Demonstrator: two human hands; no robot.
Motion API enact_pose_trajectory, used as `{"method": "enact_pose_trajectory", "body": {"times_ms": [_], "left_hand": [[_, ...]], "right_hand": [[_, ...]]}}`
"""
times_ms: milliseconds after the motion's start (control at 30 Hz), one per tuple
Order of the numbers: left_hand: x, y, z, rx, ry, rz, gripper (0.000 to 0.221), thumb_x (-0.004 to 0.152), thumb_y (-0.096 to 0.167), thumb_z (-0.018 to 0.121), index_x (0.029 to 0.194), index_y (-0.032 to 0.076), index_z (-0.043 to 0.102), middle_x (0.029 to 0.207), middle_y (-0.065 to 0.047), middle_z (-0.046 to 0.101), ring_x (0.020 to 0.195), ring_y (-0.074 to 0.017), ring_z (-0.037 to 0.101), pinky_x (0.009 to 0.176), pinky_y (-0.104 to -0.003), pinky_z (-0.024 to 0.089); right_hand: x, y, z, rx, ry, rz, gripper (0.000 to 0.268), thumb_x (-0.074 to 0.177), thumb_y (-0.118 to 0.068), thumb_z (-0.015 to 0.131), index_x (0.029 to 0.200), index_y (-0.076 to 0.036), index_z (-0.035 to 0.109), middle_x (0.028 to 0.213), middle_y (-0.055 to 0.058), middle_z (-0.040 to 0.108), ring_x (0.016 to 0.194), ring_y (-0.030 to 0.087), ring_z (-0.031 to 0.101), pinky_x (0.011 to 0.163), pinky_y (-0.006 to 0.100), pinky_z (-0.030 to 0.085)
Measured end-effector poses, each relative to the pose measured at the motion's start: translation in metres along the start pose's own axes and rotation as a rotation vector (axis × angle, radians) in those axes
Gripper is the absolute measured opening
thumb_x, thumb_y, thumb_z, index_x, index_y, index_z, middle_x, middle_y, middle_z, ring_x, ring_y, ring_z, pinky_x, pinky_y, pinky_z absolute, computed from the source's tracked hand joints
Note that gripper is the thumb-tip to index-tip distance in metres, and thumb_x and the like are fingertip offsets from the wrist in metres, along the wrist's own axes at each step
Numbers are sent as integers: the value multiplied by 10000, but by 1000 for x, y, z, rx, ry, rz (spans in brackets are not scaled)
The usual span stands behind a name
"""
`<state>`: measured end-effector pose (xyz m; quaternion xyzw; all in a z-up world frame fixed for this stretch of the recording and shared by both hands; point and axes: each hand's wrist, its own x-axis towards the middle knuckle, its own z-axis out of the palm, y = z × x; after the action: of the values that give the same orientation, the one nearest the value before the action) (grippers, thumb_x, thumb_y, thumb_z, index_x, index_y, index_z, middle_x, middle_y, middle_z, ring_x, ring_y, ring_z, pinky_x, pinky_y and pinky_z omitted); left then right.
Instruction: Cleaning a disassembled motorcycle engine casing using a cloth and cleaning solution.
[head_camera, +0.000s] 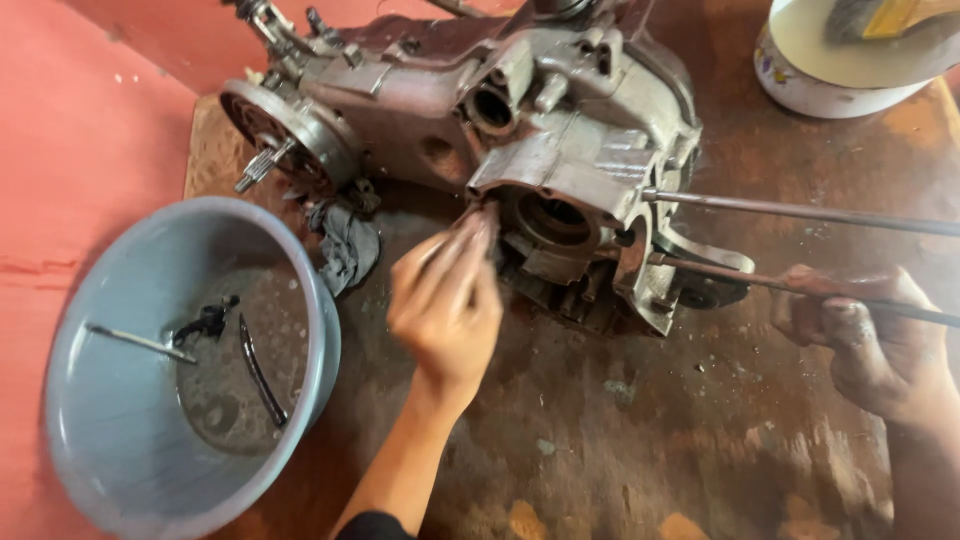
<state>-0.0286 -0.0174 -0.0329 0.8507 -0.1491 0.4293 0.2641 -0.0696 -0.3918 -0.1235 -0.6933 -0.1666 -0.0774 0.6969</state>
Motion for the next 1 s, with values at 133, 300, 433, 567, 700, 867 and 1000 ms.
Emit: {"method": "enact_pose_trajectory", "body": {"times_ms": [133,300,433,567,700,867,1000], "left_hand": [[-2,-18,-17,6,130,-47,280,906,-81,761,1172,6,745,1186,-118,753,1089,-272,753,998,-364,610],[31,-6,-16,-84,-22,-217,362,929,-64,743,1288,-12,730,1158,-167,774,1053,-252,766,980,-339,574],[20,-25,15,-258,-169,-305,388,879,-4,787,1255,-54,706,1159,-195,756,1054,-253,767,945,-321,565],[17,-23,25,-349,-116,-566,232,865,34,799,1073,-55,749,1005,-158,797,885,-165,759,828,-299,602],[25,-22,25,-328,-81,-507,197,856,7,774,1039,-63,758,958,-143,805,836,-130,755,787,-273,601],[25,-27,12,-321,-126,-440,218,872,9,790,1075,-63,754,1004,-149,797,895,-139,755,817,-278,589],[22,-24,4,-303,-142,-458,253,885,-2,833,1122,-53,760,1054,-127,800,938,-137,746,878,-278,584]], "right_hand": [[-3,-2,3,32,-20,-22,313,1146,-305,541,1204,-7,619,665,8,521,630,113,473,698,344,508],[-3,-4,5,70,-10,7,326,1149,-300,529,1271,0,568,699,29,519,670,129,479,700,346,482],[2,-6,6,35,-17,-23,314,1138,-294,536,1262,-7,565,693,27,525,651,122,485,631,309,464],[8,-12,5,6,-47,38,400,1079,-363,532,1216,8,595,640,6,481,639,136,482,623,321,453],[9,-15,4,13,-32,112,517,1061,-421,555,1214,61,664,581,5,437,647,159,422,614,327,423],[9,-19,9,32,-41,97,434,1057,-418,571,1073,11,626,629,39,498,690,195,518,620,315,444],[0,-5,-2,46,-40,82,462,1106,-359,575,1234,79,647,598,36,487,637,141,454,643,298,444]]}}
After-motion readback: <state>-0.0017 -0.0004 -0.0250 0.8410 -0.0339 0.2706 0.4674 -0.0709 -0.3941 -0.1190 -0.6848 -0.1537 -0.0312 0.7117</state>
